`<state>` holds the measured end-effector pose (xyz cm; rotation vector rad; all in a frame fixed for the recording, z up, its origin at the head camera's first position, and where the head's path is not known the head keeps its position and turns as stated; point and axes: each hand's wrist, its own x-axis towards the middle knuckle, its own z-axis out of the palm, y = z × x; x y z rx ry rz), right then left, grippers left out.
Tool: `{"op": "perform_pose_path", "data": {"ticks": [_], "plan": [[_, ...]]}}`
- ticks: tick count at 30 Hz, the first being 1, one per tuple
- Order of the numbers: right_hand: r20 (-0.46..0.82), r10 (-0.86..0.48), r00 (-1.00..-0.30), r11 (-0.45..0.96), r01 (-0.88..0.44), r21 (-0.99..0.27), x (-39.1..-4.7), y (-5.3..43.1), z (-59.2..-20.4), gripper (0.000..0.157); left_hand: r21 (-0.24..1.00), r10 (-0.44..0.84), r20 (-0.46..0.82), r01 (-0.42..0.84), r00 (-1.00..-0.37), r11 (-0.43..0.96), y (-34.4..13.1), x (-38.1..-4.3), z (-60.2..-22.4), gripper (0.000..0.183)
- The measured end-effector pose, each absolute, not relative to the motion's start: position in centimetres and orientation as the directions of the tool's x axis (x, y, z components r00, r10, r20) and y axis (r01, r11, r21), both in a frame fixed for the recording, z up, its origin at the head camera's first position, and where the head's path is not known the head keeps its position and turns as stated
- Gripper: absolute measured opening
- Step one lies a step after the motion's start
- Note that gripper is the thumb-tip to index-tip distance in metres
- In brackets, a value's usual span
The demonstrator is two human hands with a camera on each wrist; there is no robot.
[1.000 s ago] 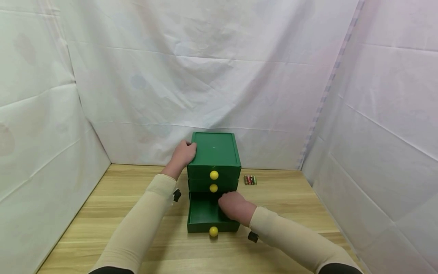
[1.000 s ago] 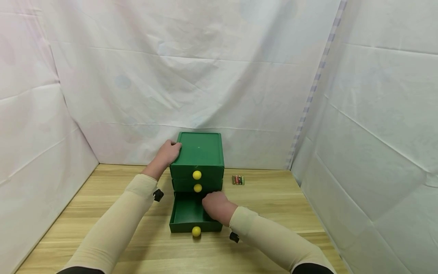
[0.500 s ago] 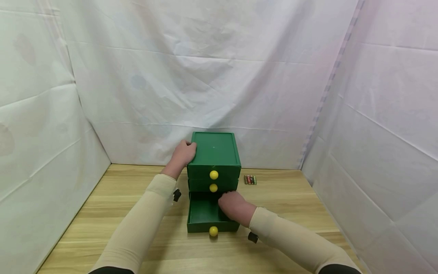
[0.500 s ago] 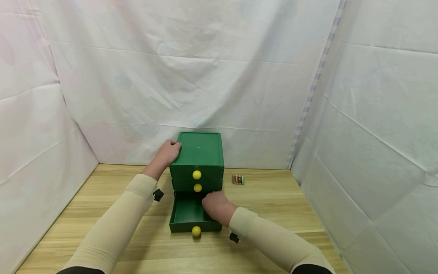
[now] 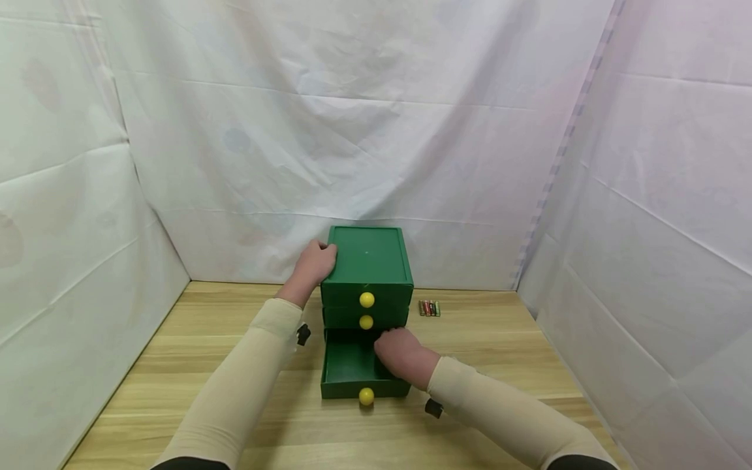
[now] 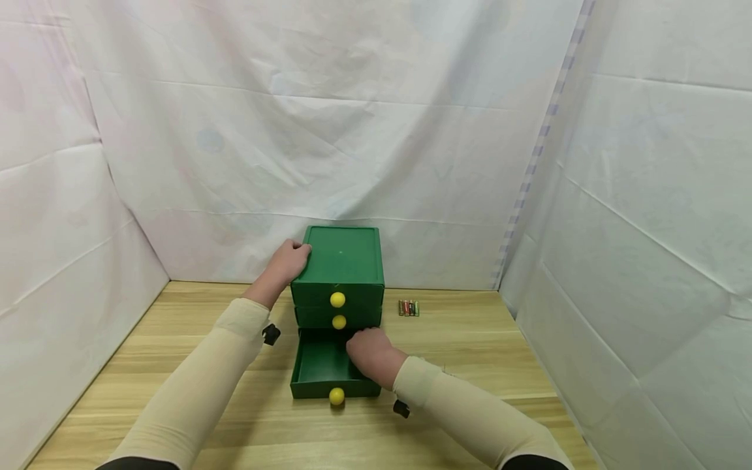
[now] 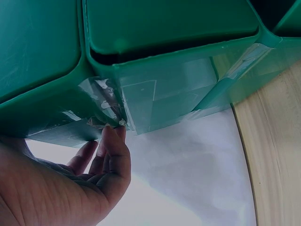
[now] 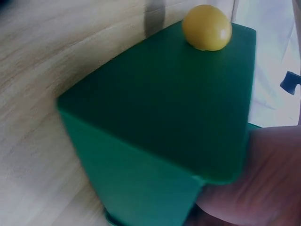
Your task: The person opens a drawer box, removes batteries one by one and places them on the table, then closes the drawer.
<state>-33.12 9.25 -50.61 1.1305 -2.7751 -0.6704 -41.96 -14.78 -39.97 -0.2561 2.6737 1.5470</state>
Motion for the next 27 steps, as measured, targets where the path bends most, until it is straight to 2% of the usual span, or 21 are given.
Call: {"op": "perform_pose_path", "data": {"ticks": [10, 27], "plan": [[-0.060, -0.692, -0.719, 0.629, -0.642, 0.438, -33.15, 9.23, -50.89, 0.031, 0.860, -0.116, -0.120, -0.162, -0.986, 0.484, -14.91, -42.02, -39.95, 0.062], [-0.085, -0.711, -0.698, 0.619, -0.679, 0.394, -33.55, 9.84, -51.02, 0.023, 0.859, -0.118, -0.108, -0.152, -0.987, 0.489, -14.98, -42.37, -40.32, 0.062]]}}
